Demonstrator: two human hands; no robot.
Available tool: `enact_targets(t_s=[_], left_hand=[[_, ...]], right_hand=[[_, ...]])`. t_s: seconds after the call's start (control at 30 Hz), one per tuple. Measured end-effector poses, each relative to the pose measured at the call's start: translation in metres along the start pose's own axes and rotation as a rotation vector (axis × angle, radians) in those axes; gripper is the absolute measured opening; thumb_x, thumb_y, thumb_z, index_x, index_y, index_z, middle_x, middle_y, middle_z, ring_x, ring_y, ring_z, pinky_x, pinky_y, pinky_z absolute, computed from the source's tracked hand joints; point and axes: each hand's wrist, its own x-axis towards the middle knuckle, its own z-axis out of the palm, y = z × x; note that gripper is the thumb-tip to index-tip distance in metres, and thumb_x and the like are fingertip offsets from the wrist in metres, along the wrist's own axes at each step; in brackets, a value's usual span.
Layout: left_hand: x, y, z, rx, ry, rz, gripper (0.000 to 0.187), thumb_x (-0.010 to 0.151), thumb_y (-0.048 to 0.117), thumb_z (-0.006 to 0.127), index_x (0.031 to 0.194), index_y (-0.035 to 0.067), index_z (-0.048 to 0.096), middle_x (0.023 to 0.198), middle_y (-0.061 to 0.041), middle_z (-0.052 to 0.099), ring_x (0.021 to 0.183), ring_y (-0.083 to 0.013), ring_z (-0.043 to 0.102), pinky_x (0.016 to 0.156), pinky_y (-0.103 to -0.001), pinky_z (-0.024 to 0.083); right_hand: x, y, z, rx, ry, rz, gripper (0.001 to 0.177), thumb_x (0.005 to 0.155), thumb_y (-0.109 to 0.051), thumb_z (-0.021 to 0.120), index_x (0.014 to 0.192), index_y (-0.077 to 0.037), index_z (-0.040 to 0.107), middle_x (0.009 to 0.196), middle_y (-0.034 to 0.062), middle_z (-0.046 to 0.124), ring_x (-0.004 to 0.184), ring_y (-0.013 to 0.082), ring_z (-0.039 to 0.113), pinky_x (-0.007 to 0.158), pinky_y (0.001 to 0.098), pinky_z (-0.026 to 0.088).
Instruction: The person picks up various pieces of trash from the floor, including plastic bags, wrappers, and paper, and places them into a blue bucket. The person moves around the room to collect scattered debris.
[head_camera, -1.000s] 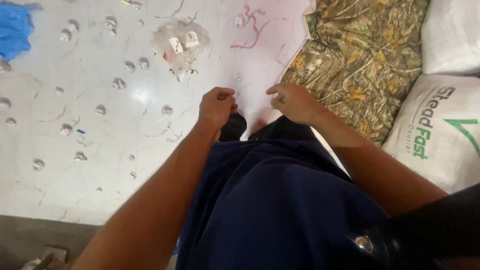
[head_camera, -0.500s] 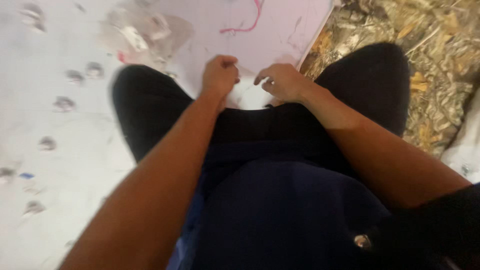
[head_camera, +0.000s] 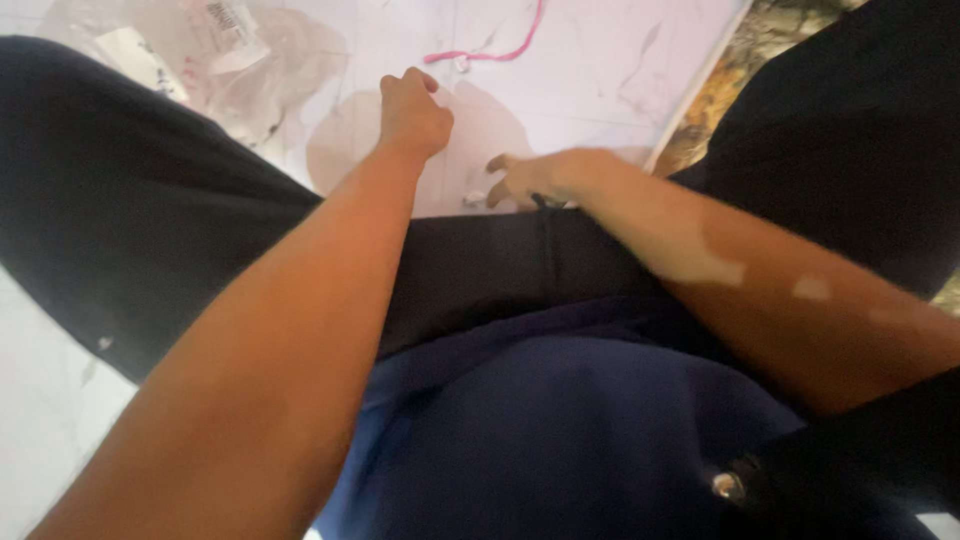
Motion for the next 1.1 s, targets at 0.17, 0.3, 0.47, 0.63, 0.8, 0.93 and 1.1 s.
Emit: enact_targets(t_s=[0.17, 0.3, 0.47, 0.63, 0.8, 0.93, 1.1], left_hand=[[-0.003, 0.015, 0.002, 0.177, -0.1, 0.203, 0.066, 0.075, -0.004, 0.062, 0.137, 0.018, 0.057, 0.153, -0.015, 0.034, 0.132, -0.0417, 0.041, 0.103, -0.047, 0.046], [0.016, 0.014, 0.014, 0.32, -0.138, 0.375, 0.068, 0.076, -0.001, 0.064, 0.142, 0.011, 0.053, 0.158, -0.021, 0.024, 0.14, -0.0471, 0.025, 0.109, -0.05, 0.039], [0.034, 0.009, 0.037, 0.458, -0.178, 0.437, 0.056, 0.083, 0.003, 0.064, 0.139, 0.003, 0.057, 0.162, -0.02, 0.026, 0.142, -0.0503, 0.027, 0.113, -0.051, 0.038], [0.036, 0.0, 0.037, 0.41, -0.171, 0.426, 0.046, 0.086, -0.003, 0.062, 0.132, -0.003, 0.06, 0.157, -0.015, 0.04, 0.14, -0.0434, 0.036, 0.11, -0.046, 0.045], [0.025, 0.001, 0.026, 0.437, -0.136, 0.317, 0.026, 0.09, -0.004, 0.062, 0.115, -0.002, 0.069, 0.14, -0.018, 0.056, 0.131, -0.0391, 0.051, 0.096, -0.045, 0.054], [0.015, 0.002, 0.017, 0.458, -0.145, 0.211, 0.027, 0.088, -0.005, 0.064, 0.115, -0.001, 0.069, 0.127, -0.026, 0.06, 0.116, -0.0408, 0.061, 0.091, -0.045, 0.056], [0.006, 0.002, 0.01, 0.545, -0.146, 0.233, 0.027, 0.081, -0.009, 0.066, 0.106, 0.0, 0.072, 0.125, -0.021, 0.061, 0.118, -0.0408, 0.06, 0.089, -0.045, 0.056]], right_hand=[[-0.015, -0.015, 0.009, -0.002, 0.027, 0.105, 0.075, 0.095, -0.043, 0.057, 0.162, -0.042, 0.023, 0.126, 0.0224, 0.066, 0.113, 0.0334, 0.063, 0.093, 0.0465, 0.049], [0.016, 0.001, 0.018, -0.203, 0.051, -0.139, 0.07, 0.089, -0.031, 0.066, 0.154, -0.035, 0.041, 0.141, 0.0111, 0.058, 0.115, 0.032, 0.066, 0.094, 0.0451, 0.054], [0.017, 0.009, 0.031, -0.678, 0.029, -0.321, 0.06, 0.082, -0.013, 0.079, 0.137, -0.026, 0.062, 0.162, 0.0007, 0.029, 0.128, 0.0327, 0.055, 0.103, 0.042, 0.051], [-0.019, -0.014, 0.033, -0.579, 0.148, -0.333, 0.063, 0.083, 0.005, 0.061, 0.137, -0.028, 0.059, 0.159, -0.0012, 0.031, 0.126, 0.0294, 0.056, 0.102, 0.0426, 0.051], [-0.028, -0.032, 0.033, -0.606, 0.143, -0.466, 0.067, 0.078, 0.009, 0.064, 0.14, -0.016, 0.055, 0.155, 0.0051, 0.036, 0.126, 0.0303, 0.055, 0.101, 0.0423, 0.051], [-0.021, -0.034, 0.032, -0.459, 0.143, -0.224, 0.053, 0.092, 0.004, 0.055, 0.143, -0.008, 0.05, 0.137, 0.0167, 0.057, 0.113, 0.0319, 0.066, 0.095, 0.0422, 0.056], [-0.004, -0.027, 0.023, -0.393, 0.286, -0.166, 0.044, 0.091, 0.008, 0.056, 0.13, -0.008, 0.064, 0.129, 0.0139, 0.064, 0.108, 0.0312, 0.069, 0.092, 0.0425, 0.056]])
